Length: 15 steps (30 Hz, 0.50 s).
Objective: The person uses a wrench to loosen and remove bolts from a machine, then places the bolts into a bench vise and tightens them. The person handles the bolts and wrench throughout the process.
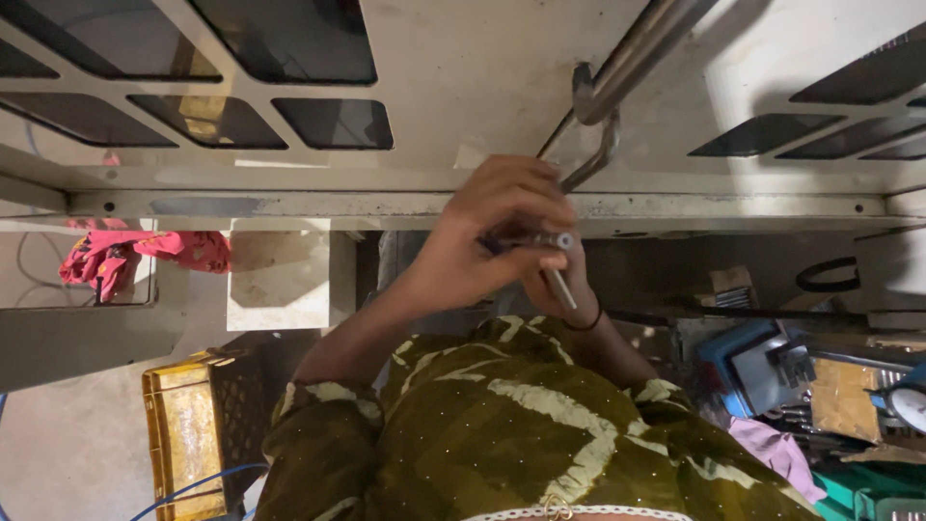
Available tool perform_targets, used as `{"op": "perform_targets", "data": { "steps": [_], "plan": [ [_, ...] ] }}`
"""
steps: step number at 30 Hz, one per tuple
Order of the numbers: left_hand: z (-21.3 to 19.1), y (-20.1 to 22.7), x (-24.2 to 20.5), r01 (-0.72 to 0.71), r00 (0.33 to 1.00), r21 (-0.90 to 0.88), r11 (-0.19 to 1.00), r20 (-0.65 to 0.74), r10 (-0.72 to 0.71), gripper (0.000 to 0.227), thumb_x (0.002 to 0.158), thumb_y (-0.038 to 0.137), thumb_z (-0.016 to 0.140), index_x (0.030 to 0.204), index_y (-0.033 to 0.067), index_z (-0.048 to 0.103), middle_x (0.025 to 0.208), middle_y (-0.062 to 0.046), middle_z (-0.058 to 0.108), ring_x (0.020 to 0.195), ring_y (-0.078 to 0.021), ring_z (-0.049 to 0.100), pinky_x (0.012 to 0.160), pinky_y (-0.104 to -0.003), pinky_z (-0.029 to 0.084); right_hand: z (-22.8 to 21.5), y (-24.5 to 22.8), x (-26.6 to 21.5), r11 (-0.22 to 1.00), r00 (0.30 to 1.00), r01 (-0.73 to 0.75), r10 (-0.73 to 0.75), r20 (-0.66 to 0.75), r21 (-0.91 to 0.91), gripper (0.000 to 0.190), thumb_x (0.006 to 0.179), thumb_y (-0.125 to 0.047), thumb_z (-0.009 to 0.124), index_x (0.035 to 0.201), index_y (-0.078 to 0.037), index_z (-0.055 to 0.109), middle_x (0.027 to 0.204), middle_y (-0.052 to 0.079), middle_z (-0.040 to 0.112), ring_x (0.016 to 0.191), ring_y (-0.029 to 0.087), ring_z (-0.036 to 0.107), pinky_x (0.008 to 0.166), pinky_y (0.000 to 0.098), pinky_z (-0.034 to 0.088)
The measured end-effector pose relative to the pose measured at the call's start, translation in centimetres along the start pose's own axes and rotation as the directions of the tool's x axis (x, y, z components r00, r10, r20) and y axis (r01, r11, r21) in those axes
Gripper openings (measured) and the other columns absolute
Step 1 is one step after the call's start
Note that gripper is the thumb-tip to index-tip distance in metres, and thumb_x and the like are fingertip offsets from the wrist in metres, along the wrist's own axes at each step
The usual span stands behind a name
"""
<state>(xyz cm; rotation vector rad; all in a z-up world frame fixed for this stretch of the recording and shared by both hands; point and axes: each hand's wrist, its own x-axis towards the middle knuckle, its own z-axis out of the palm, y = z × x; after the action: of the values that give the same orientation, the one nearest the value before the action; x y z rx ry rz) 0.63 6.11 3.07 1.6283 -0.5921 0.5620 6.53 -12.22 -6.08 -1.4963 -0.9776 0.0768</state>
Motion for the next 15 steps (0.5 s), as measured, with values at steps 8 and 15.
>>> {"op": "perform_targets", "data": {
  "steps": [8,15],
  "plan": [
    [-0.4,0.9,0.1,0.062,0.987,0.039,0.997,0.147,-0.067,0.025,0.105,0.007,0.065,0.129,0.0097,0.069,0.133,-0.007,0.071,0.146,-0.0293,0.055,0.122,-0.048,0.045,-0.8,1.0,-0.7,0.990,0.998,0.060,-0.056,0.035,-0.125,0.022,0.108,-0.010,0.061,0.128,-0.002,0.059,0.121,0.011,0.065,0.110,0.023,0.068,0.095,0.0356,0.054],
    [-0.4,0.5,-0.4,0.032,0.999,-0.040,0.999,-0.040,-0.034,0.026,0.089,0.009,0.088,0.110,0.0105,0.073,0.111,-0.003,0.073,0.129,-0.0261,0.064,0.106,-0.039,0.054,-0.7,-1.1,1.2,0.987,0.991,0.120,-0.114,0.068,-0.105,0.020,0.109,-0.016,0.055,0.120,0.000,0.061,0.113,0.013,0.069,0.103,0.025,0.072,0.091,0.0362,0.058]
  ]
}}
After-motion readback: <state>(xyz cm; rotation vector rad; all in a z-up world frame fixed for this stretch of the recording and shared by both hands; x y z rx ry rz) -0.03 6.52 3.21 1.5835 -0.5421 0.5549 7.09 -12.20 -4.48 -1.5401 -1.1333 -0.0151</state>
